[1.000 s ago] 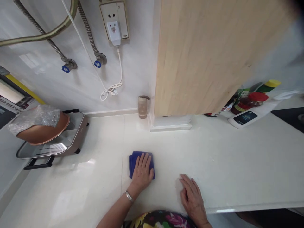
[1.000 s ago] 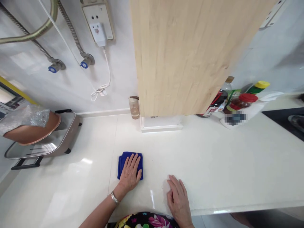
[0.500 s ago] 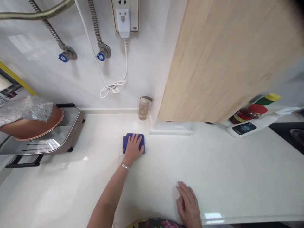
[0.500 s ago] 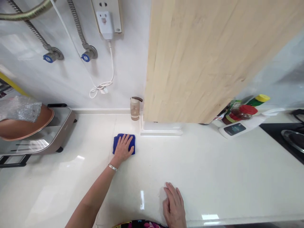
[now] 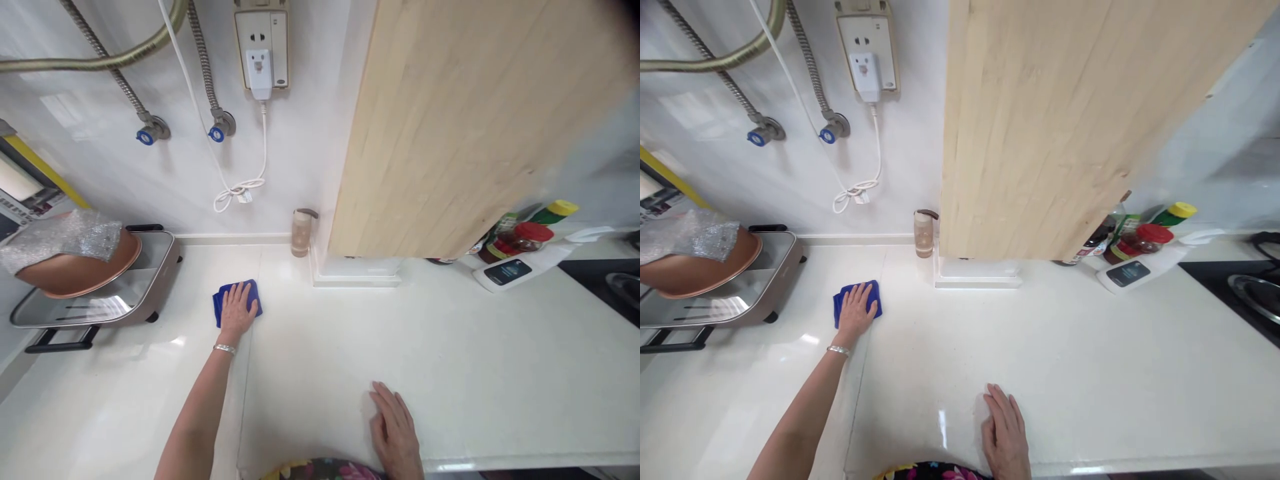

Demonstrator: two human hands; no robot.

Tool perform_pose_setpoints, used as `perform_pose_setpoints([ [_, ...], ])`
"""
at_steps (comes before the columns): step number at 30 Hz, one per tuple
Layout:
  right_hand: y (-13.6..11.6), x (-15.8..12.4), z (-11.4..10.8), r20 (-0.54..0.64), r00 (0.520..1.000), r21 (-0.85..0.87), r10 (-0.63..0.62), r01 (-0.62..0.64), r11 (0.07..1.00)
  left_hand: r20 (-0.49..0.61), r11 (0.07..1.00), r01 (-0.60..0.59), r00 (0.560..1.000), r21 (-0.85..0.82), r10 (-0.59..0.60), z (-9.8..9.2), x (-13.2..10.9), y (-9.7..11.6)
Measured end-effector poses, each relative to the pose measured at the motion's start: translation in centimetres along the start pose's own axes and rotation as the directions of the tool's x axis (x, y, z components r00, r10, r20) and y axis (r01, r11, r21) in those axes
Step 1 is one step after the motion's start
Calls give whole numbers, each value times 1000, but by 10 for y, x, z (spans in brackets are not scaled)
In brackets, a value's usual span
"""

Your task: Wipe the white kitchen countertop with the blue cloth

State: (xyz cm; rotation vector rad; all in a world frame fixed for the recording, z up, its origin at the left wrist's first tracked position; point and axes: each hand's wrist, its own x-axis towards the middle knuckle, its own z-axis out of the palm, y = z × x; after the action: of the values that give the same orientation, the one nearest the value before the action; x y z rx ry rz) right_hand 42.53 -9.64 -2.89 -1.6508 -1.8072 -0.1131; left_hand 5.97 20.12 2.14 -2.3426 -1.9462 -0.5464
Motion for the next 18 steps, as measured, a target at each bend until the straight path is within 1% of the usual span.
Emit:
perform_pose_setpoints([
  [4,-2,1,-1,-7,1000,-3,-7,7,1000,-42,995,97,994,31,-96,-9,-34,-12],
  [8,-3,2,-1,-18,1000,-4,-7,7,1000,-60,986,141,989,85,-136,-18,-79,-10],
  [11,-3,2,-1,-19,1000,-8,-5,5,1000,-68,982,142,989,124,-135,-24,-110,0],
  [14,-3,1,-1,-15,1000,-9,-10,10,1000,-63,982,116,992,149,-108,-28,-135,15],
  [16,-2,0,-1,-24,1000,-9,-16,16,1000,-48,986,70,997,149,-64,-31,-149,27],
  [18,-2,0,0,-34,999,-9,-24,24,1000,-28,990,-1,1000,141,5,-34,-163,41],
])
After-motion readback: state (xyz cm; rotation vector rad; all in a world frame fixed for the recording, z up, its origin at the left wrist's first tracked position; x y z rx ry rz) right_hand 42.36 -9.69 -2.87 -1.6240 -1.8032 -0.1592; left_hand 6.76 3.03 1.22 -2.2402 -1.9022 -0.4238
